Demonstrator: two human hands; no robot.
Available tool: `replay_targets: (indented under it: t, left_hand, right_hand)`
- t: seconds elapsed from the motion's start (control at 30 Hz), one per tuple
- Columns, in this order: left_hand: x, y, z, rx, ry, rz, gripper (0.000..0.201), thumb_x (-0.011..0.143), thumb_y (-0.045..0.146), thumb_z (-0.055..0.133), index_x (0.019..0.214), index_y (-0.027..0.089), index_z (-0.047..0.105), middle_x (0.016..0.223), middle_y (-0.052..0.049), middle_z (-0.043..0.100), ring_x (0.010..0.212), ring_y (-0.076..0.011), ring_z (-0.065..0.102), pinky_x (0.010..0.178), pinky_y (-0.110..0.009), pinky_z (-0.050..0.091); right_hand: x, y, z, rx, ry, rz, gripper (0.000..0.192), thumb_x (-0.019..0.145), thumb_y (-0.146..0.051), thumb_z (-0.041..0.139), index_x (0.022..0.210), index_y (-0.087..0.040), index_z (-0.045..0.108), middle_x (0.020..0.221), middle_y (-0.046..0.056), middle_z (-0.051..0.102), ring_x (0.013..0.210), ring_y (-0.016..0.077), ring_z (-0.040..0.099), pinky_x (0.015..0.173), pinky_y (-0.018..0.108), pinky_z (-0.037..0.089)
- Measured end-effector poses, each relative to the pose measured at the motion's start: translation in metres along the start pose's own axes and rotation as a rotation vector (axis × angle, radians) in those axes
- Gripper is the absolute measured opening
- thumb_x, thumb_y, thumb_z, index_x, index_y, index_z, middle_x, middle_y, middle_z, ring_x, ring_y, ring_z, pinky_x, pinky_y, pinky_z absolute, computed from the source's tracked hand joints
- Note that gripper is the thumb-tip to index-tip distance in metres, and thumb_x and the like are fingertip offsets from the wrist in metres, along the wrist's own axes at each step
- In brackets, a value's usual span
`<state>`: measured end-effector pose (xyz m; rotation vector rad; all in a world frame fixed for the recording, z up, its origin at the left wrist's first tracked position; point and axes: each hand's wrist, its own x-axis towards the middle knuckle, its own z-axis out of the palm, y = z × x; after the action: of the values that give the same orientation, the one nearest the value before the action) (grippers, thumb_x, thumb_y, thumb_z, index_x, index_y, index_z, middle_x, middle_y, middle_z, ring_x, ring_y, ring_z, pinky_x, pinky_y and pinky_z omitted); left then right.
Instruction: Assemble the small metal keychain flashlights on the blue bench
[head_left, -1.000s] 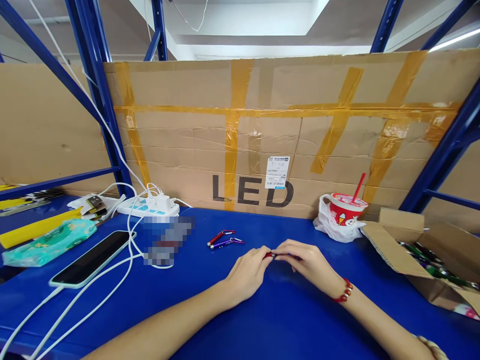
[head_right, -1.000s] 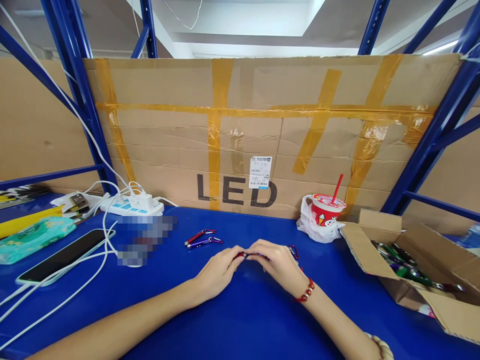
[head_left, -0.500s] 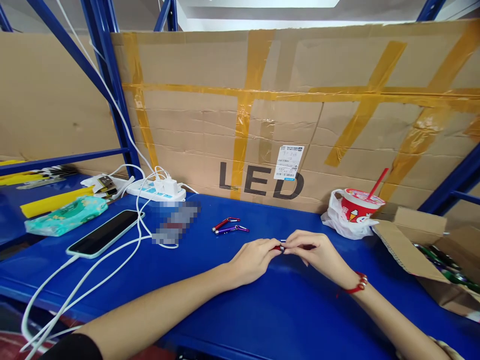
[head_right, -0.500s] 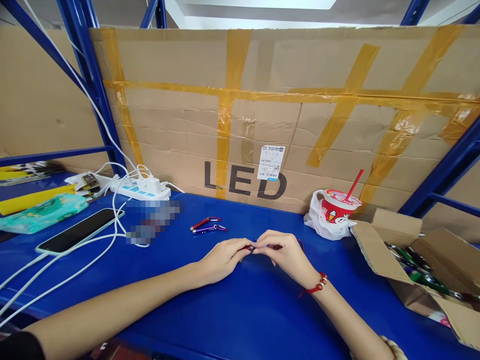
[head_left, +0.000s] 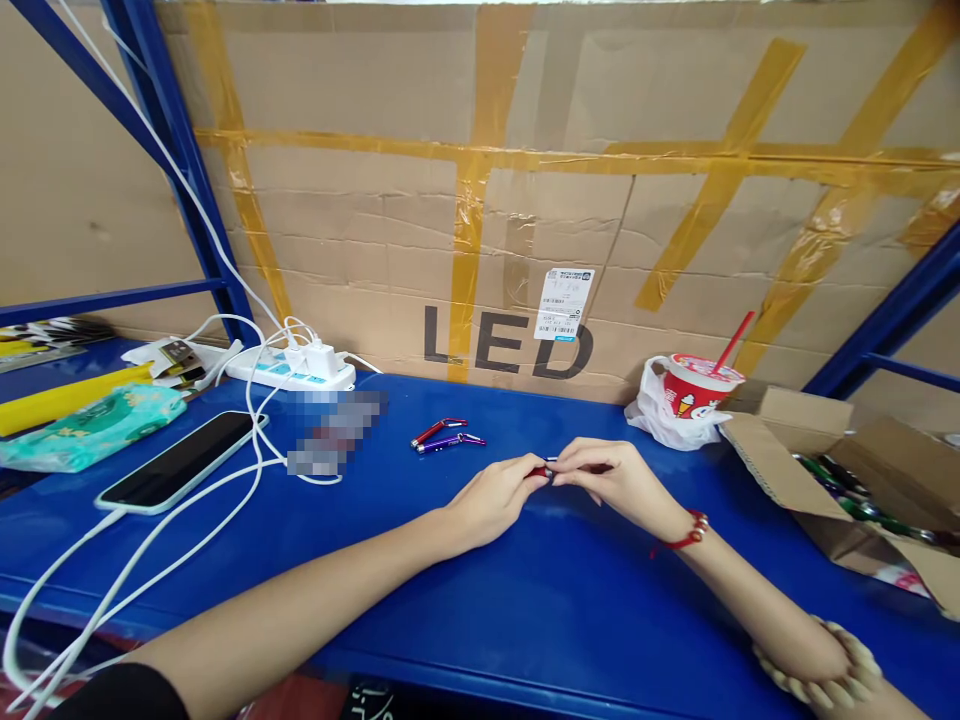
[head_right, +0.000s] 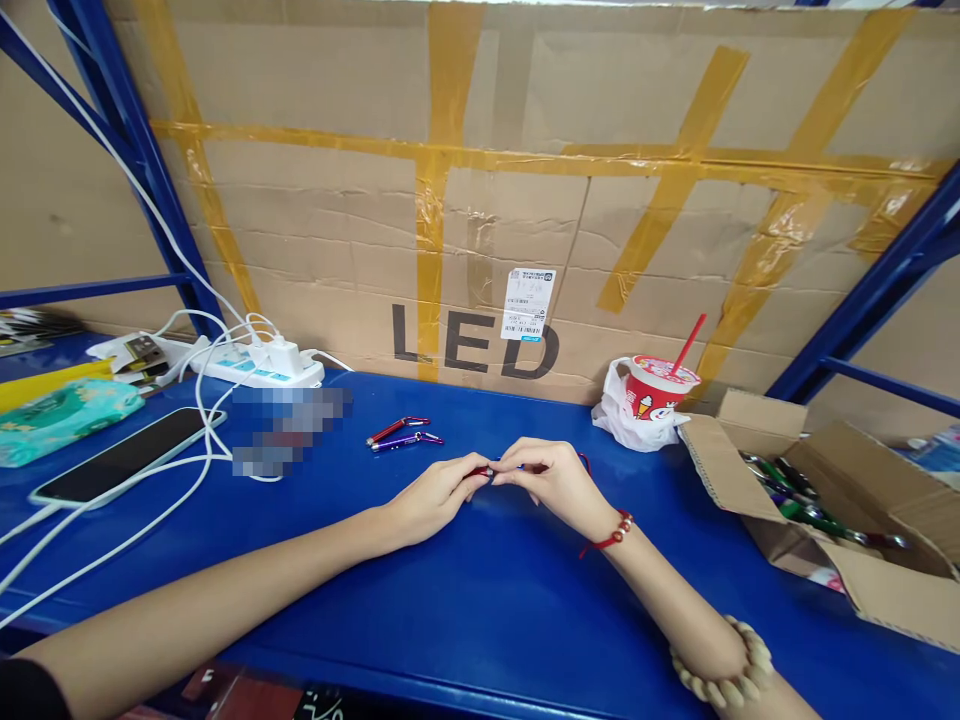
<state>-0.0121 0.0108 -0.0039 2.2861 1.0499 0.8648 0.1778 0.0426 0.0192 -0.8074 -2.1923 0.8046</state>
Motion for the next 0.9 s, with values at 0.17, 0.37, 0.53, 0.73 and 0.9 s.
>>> replay_targets:
  t: [0.17,0.37,0.53,0.73,0.9]
  left_hand:
    - [-0.0001,-0.0039,0.0016,0.029,-0.011,0.058,0.023,0.092,0.024,0.032,0.095,0.017,0.054,0.090,-0.002,0.060,0.079,-0.0127,0.055,0.067,-0.020,0.040]
    - [-0.0008,-0.0041,0.0000,0.030,-0.087,0.101,0.024,0.090,0.022,0.037,0.099,0.019,0.058,0.087,-0.001,0.062,0.077,-0.0129,0.057,0.070,-0.020,0.040]
    - [-0.0008,-0.0044,-0.0010,0.015,-0.104,0.089,0.026,0.090,0.024,0.036,0.101,0.019,0.059,0.089,-0.002,0.063,0.077,-0.0132,0.057,0.071,-0.020,0.041]
    - [-0.0006,-0.0070,0.0001,0.047,-0.066,0.091,0.025,0.088,0.023,0.039,0.098,0.019,0.061,0.096,-0.003,0.064,0.084,-0.0147,0.058,0.077,-0.022,0.041]
    - [-0.0007,-0.0064,-0.0004,0.041,-0.022,0.083,0.024,0.089,0.024,0.038,0.096,0.020,0.060,0.093,-0.002,0.063,0.080,-0.0133,0.057,0.073,-0.020,0.041]
  right_hand:
    - [-0.0004,-0.0001,0.0008,0.020,-0.015,0.003,0.025,0.073,-0.041,0.062,0.071,-0.017,0.070,0.074,0.003,0.062,0.041,0.0045,0.045,0.036,0.019,0.039]
    - [0.0002,0.0009,0.0009,-0.051,-0.009,-0.080,0.024,0.065,-0.040,0.069,0.059,-0.017,0.068,0.066,0.003,0.060,0.055,0.0101,0.052,0.045,0.021,0.040]
    - [0.0010,0.0028,0.0030,-0.004,-0.022,-0.035,0.025,0.064,-0.041,0.070,0.058,-0.017,0.066,0.066,0.002,0.059,0.057,0.0105,0.052,0.048,0.022,0.041]
    - [0.0017,0.0048,0.0064,-0.009,-0.011,0.026,0.030,0.062,-0.045,0.069,0.059,-0.016,0.066,0.066,0.002,0.059,0.057,0.0106,0.052,0.048,0.023,0.040]
    - [0.0023,0.0045,0.0075,-0.036,0.029,0.055,0.032,0.064,-0.047,0.067,0.061,-0.015,0.065,0.066,0.002,0.059,0.050,0.0079,0.046,0.044,0.022,0.036]
